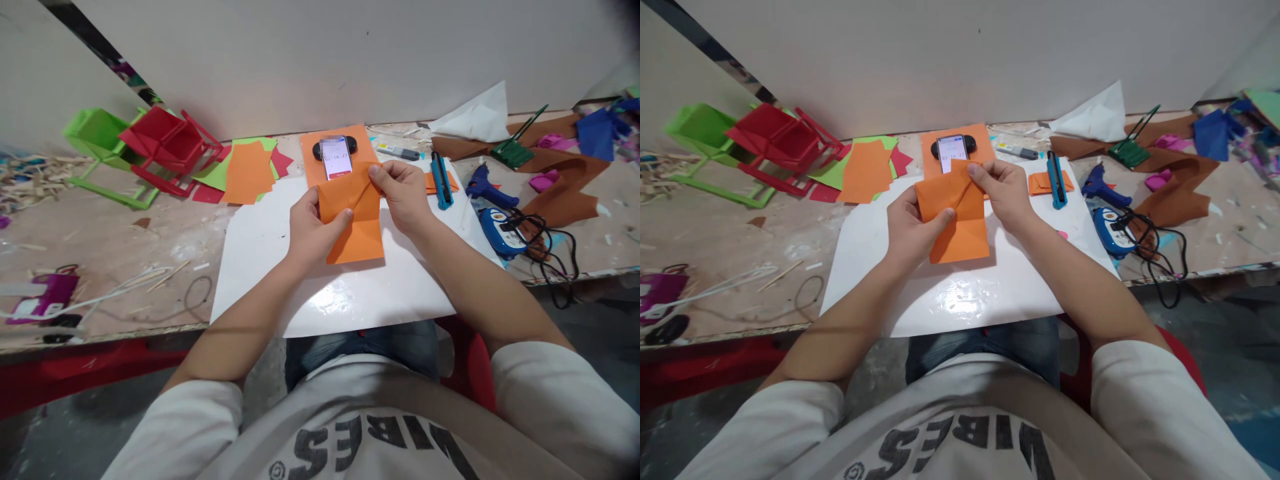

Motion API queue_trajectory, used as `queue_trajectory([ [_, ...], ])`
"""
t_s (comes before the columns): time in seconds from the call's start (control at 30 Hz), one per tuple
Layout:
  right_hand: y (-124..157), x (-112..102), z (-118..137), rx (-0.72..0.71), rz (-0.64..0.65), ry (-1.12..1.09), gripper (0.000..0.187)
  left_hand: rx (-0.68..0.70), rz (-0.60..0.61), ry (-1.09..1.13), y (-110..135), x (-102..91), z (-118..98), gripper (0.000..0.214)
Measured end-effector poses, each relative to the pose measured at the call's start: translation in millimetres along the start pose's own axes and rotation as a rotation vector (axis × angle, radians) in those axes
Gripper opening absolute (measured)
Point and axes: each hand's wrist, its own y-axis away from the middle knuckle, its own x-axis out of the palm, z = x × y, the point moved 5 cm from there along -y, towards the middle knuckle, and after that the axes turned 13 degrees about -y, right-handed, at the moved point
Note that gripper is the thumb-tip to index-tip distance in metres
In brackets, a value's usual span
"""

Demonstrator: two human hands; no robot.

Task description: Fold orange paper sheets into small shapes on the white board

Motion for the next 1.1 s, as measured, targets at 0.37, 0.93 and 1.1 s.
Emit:
queue_trajectory([
  [0.37,13,12,10,-0.028,-0.029,-0.035,0.081,-0.046,0.058,0.095,-7,-12.7,-11,0.063],
  [0.93,30,34,20,-0.064,0.08,0.025,0.077,0.014,-0.013,-0.026,-4,-23.8,-27,0.019],
  [1.1,28,35,23,-0.024,0.142,0.024,0.076,-0.012,-0.037,-0.071,-4,-23.5,-25,0.017],
])
